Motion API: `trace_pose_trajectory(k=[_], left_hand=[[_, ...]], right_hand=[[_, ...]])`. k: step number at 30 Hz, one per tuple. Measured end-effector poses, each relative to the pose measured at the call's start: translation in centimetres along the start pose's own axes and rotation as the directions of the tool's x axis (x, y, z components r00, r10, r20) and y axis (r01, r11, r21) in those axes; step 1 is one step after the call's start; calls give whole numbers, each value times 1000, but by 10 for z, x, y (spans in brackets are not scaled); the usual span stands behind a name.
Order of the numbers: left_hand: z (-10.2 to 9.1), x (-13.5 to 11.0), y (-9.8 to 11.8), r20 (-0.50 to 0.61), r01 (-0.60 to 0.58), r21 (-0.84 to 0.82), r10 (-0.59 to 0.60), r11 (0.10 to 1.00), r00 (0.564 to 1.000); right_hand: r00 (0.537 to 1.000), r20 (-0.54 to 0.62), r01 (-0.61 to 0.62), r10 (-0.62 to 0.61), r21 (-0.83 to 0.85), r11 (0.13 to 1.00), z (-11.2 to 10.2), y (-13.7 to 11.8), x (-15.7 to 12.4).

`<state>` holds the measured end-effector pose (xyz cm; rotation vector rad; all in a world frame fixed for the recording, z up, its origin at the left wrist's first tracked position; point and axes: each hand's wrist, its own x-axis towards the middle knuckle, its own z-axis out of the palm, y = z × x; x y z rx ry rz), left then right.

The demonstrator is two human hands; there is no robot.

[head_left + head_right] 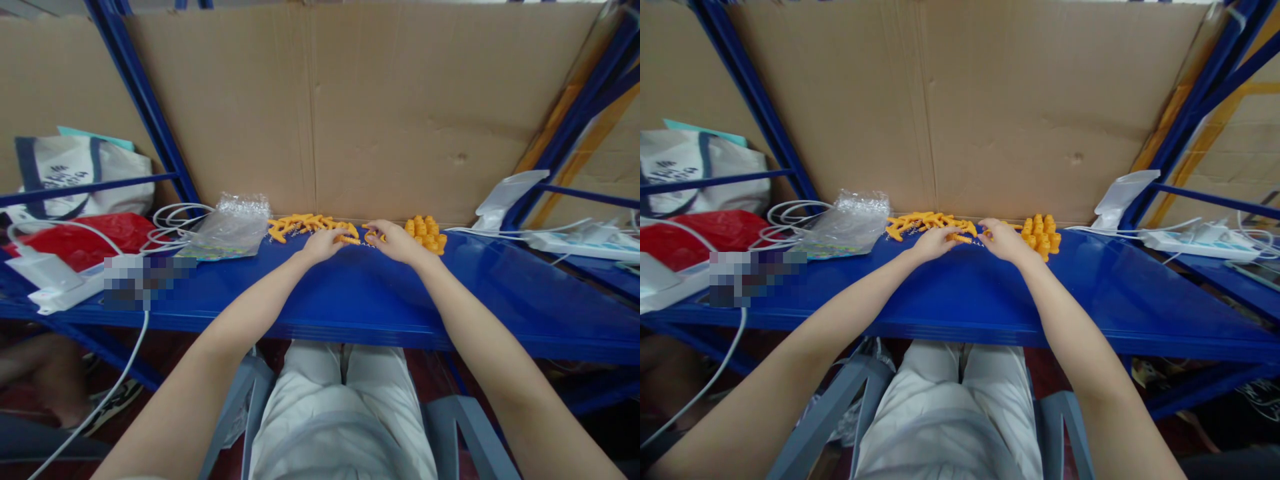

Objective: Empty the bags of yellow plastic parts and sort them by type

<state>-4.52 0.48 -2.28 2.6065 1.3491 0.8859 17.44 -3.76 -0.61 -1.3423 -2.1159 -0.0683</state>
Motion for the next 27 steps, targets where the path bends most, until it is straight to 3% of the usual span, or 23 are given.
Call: trace_pose_trajectory(k=[2,5,9,13,18,22,27], left_hand=[[0,-1,0,25,-15,70,13,997,1000],[-2,-2,1,40,-7,114,3,993,999],[-4,-2,3,21,0,116,-2,993,1000],[-2,0,2,-17,0,101,2,995,1000],[4,2,2,-131,-139,59,145,989,981],[5,0,11,-207,-209,23,209,978,956],[-1,-5,23,-223,-219,-23,209,975,952]], right_hand=[[998,55,34,-40,108,994,7,-3,1],[990,141,-21,-31,353,936,14,-6,1],[958,287,-219,25,667,712,19,-13,-2],[931,353,-347,89,787,511,19,-19,-6],[911,366,-412,192,839,355,17,-22,-4],[908,332,-406,257,850,336,16,-24,-1],[920,272,-376,281,810,450,23,-24,-1]])
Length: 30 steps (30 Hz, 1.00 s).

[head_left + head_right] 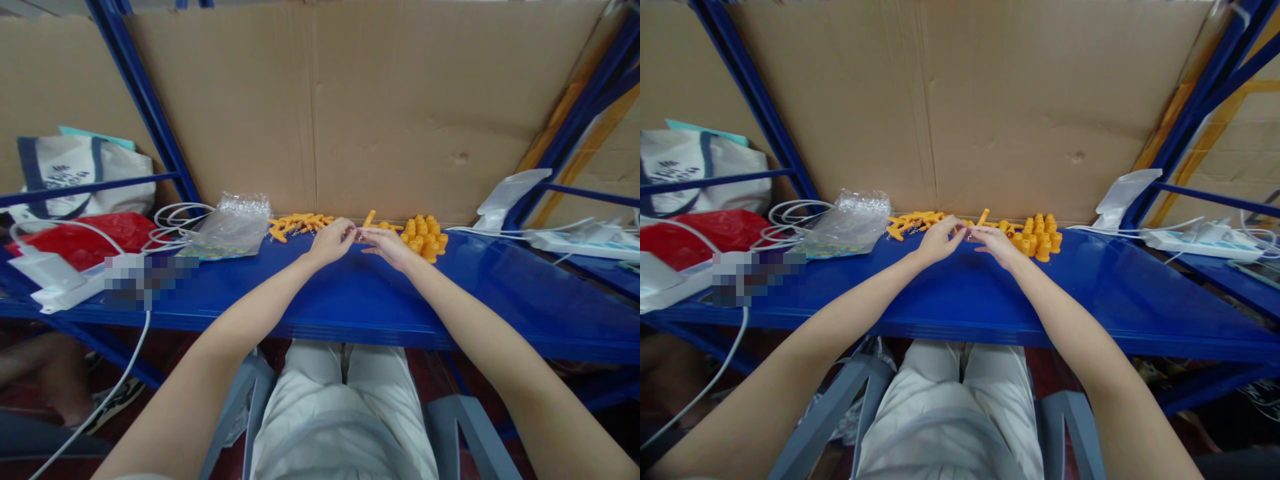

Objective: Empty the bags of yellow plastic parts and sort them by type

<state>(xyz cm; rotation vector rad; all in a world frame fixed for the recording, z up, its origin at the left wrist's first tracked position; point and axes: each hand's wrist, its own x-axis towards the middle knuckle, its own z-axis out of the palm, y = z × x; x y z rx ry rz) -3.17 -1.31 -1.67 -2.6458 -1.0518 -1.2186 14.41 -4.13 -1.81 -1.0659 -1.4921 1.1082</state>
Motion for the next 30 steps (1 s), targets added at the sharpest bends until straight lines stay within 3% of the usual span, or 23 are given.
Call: trace_pose_trajectory(k=[7,12,19,22,26,30], left_hand=[[4,0,5,184,93,-197,-56,976,981],[10,-2,8,272,295,-461,-184,837,945],[10,-2,10,340,374,-621,-193,689,920],[11,-1,10,349,414,-643,-234,644,907],[13,1,8,369,479,-668,-306,570,878],[11,1,10,404,525,-686,-337,503,850]], right_hand=[[998,-29,60,-64,-134,989,-3,8,4],[995,-40,86,-94,-172,981,-4,8,4],[986,4,163,-169,-270,949,-6,13,8],[968,45,244,-248,-416,876,-6,12,9],[912,157,391,-380,-619,681,-6,9,7],[898,228,419,-377,-709,568,-9,7,4]])
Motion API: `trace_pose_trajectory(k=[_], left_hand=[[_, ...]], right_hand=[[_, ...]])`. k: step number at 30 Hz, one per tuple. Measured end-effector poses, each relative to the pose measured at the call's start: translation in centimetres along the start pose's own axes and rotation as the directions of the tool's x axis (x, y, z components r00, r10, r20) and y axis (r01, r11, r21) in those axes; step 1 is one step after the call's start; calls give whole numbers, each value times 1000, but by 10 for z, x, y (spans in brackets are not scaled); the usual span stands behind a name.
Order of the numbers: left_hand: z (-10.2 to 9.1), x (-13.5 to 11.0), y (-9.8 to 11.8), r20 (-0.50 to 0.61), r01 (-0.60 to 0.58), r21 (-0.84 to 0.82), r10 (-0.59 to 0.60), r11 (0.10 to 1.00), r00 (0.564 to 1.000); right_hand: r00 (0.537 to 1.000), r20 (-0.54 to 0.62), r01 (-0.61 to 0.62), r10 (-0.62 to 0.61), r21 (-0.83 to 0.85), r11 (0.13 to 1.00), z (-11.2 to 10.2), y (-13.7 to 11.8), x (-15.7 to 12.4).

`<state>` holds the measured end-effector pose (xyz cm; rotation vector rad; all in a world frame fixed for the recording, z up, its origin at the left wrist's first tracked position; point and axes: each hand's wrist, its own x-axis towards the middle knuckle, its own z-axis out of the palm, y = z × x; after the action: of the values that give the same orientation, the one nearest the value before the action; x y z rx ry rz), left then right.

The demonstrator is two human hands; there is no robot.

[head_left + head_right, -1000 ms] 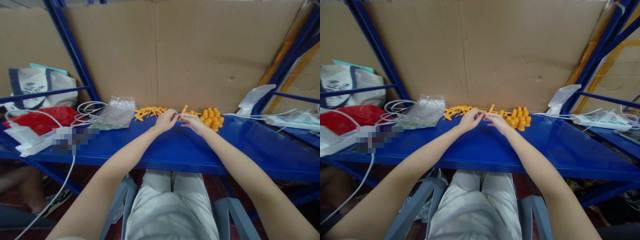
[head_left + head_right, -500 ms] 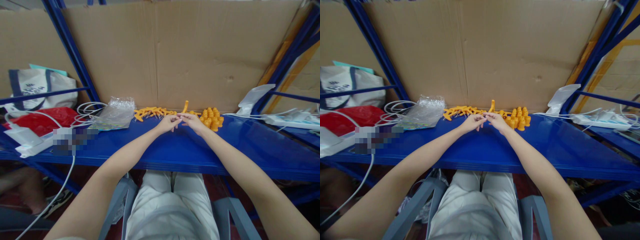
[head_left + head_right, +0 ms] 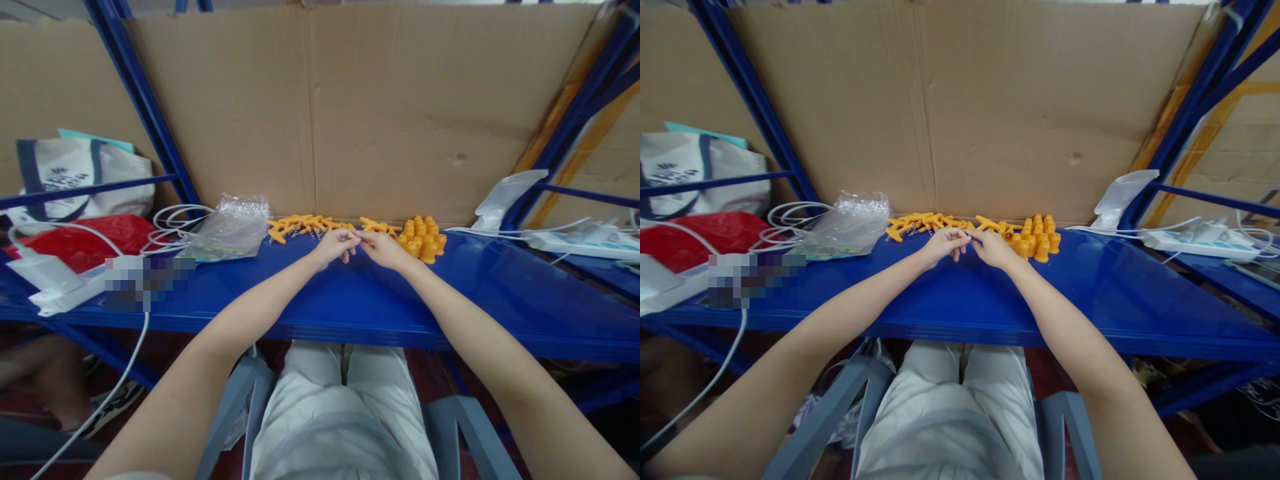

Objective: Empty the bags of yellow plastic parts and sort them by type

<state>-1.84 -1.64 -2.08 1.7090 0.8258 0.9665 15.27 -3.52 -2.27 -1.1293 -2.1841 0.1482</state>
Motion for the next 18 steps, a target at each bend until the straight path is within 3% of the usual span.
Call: trace_pose_trajectory(k=[5,10,18], left_hand=[[1,-3,5,-51,66,-85,-71,994,996],[-3,2,4,-171,42,-82,-56,996,984],[-32,19,-16,-397,27,40,-9,999,918]], right_hand=[[1000,-23,-1,-2,-121,993,-3,1,0],[998,-59,-51,38,-235,971,-8,1,0],[986,-88,-166,144,-372,913,-15,3,-2]])
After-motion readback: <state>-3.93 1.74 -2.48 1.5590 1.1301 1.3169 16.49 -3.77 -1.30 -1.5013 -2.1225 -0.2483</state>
